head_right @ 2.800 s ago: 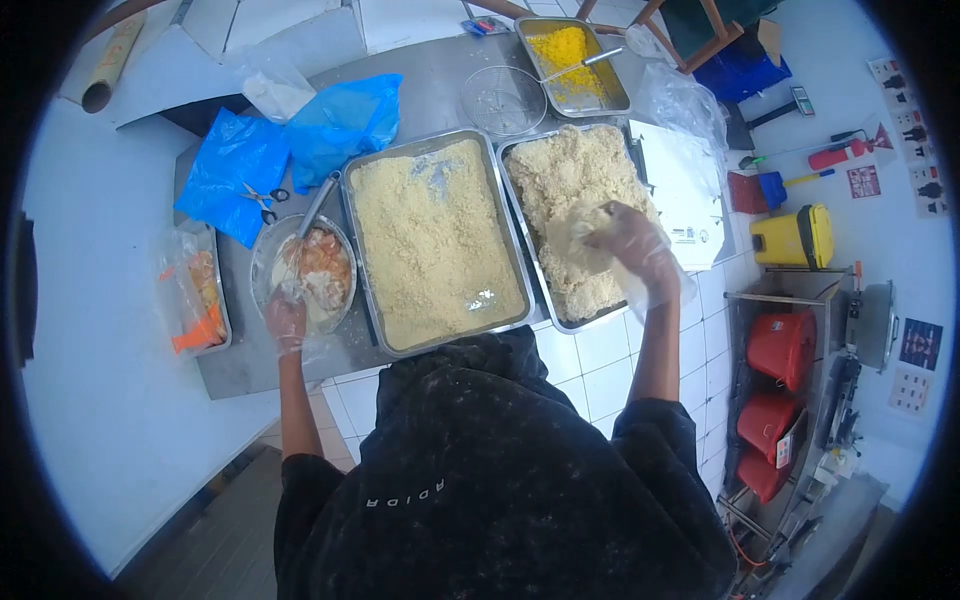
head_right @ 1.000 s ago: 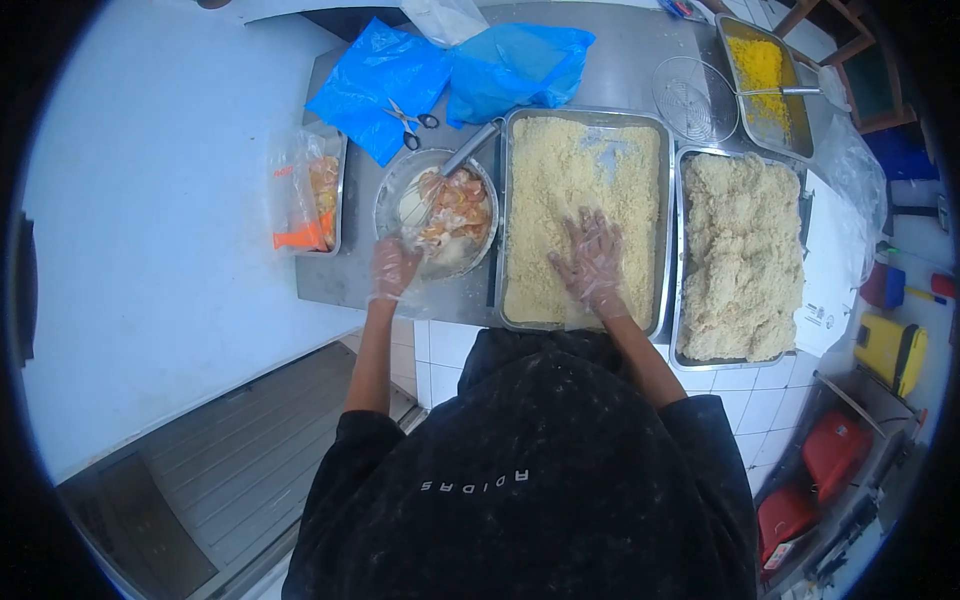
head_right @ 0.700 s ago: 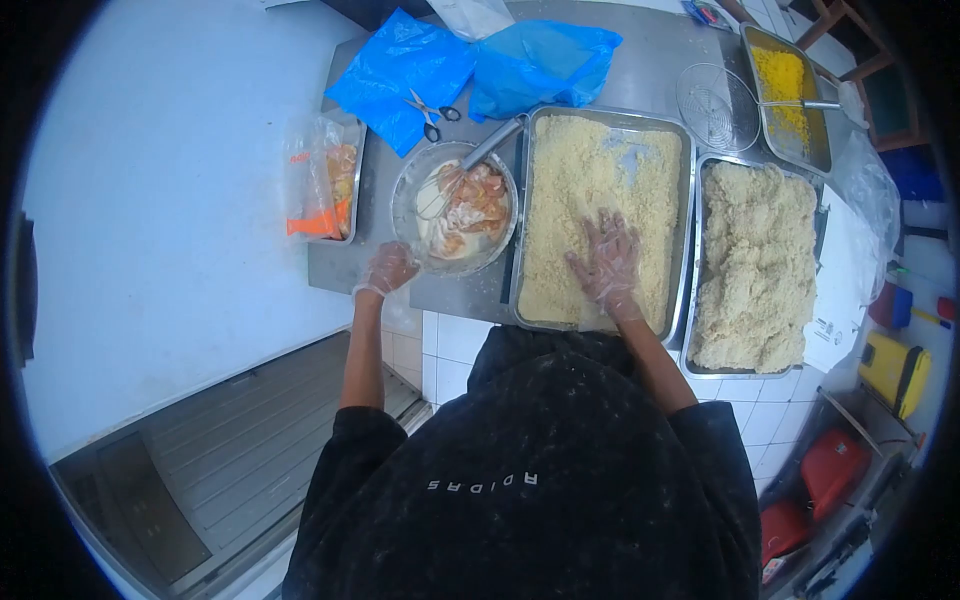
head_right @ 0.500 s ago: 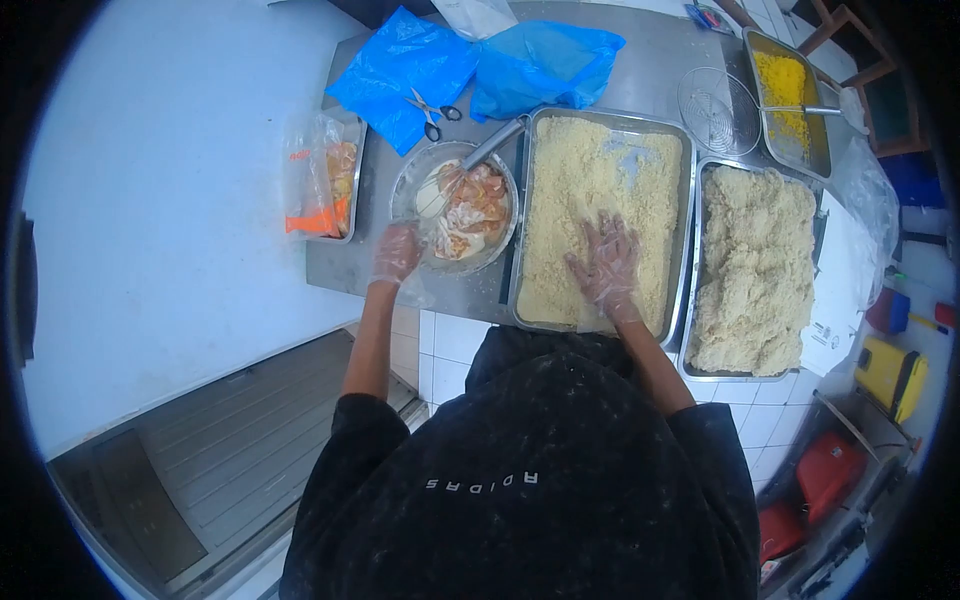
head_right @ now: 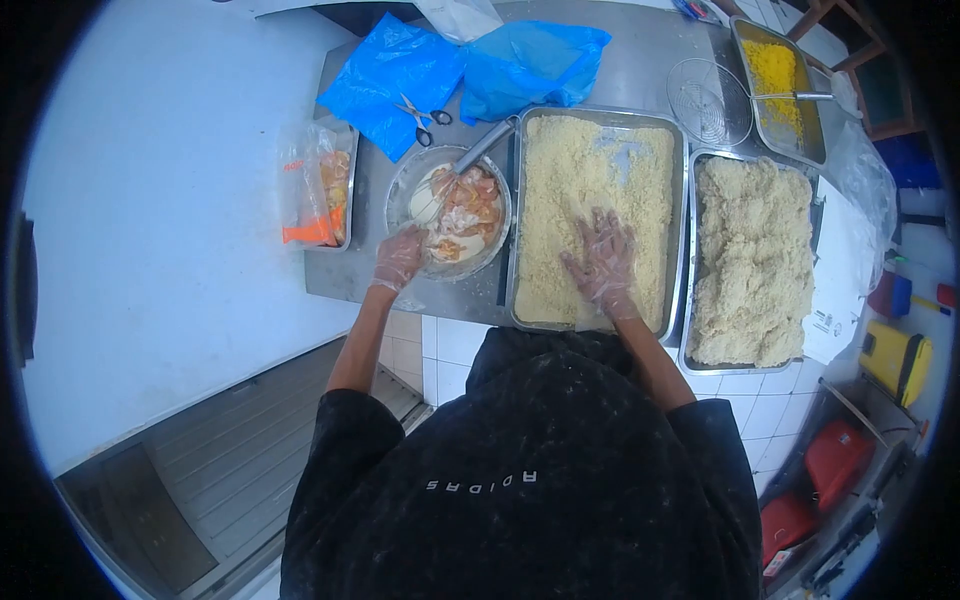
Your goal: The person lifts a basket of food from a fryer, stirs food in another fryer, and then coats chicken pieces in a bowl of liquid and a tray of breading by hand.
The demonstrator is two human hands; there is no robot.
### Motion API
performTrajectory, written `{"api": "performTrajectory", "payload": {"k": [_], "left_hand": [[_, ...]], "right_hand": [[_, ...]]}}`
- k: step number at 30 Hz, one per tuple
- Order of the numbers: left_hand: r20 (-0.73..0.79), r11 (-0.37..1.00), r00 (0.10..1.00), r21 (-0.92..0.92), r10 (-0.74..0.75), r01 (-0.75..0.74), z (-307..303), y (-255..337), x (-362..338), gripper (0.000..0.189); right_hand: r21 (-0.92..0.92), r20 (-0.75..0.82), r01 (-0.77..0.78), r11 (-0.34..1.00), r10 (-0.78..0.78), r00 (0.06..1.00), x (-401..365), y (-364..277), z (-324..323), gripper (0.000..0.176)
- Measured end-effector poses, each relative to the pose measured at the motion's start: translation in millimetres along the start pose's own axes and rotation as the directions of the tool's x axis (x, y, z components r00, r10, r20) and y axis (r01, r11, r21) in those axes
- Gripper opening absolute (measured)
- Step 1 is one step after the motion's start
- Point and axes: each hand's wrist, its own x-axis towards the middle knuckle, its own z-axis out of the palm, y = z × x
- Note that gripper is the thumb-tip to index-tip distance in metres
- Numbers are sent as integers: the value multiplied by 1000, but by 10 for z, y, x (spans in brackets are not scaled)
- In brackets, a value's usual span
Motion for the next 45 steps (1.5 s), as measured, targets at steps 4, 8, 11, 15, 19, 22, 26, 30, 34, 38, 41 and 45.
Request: {"api": "performTrajectory", "payload": {"k": [4, 8, 11, 15, 19, 22, 26, 30, 34, 38, 41, 45], "left_hand": [[-119, 996, 991, -57, 57, -65, -388, 78, -179, 23], [-89, 992, 996, -124, 23, -34, -605, 22, -304, 40], [-50, 987, 997, -153, -66, 57, -763, 17, -335, 40], [86, 863, 993, -493, -77, 110, -422, -199, -159, 40], [167, 949, 974, -252, -153, 192, -54, -154, 2, 35], [233, 949, 925, -27, -299, 314, -225, 187, 109, 29], [141, 937, 927, 77, -348, 340, 31, 223, 221, 25], [117, 932, 926, 82, -360, 352, 59, 231, 189, 23], [133, 939, 930, 61, -344, 339, -253, 224, 92, 25], [125, 944, 936, 53, -330, 326, -632, 174, -19, 32], [166, 949, 935, 31, -314, 313, -856, 229, -49, 34], [32, 971, 977, -107, -212, 214, -850, 445, -75, 34]], "right_hand": [[-29, 15, -4, 1000, 4, 1000, 0, 3, 1, 66], [-16, 4, 1, 1000, -1, 1000, -1, -4, -9, 65], [-19, 13, -5, 1000, 5, 1000, 3, -4, -11, 65], [-13, 34, -13, 1000, 13, 999, 11, -18, -33, 66], [-14, 17, -9, 1000, 9, 1000, -4, -8, -29, 66], [-36, -7, -4, 999, 4, 1000, 8, -8, -14, 66], [-6, 15, -2, 1000, 2, 1000, -5, -22, -30, 66], [-24, -35, 3, 1000, -4, 999, -2, 4, 3, 65], [-12, -22, -9, 1000, 8, 1000, -1, 19, 3, 65], [-17, -44, 10, 1000, -11, 999, -11, 25, 26, 64], [-9, -20, 10, 1000, -10, 1000, -8, 19, 6, 66], [-7, 1, 6, 1000, -6, 1000, -8, 13, 3, 66]]}}
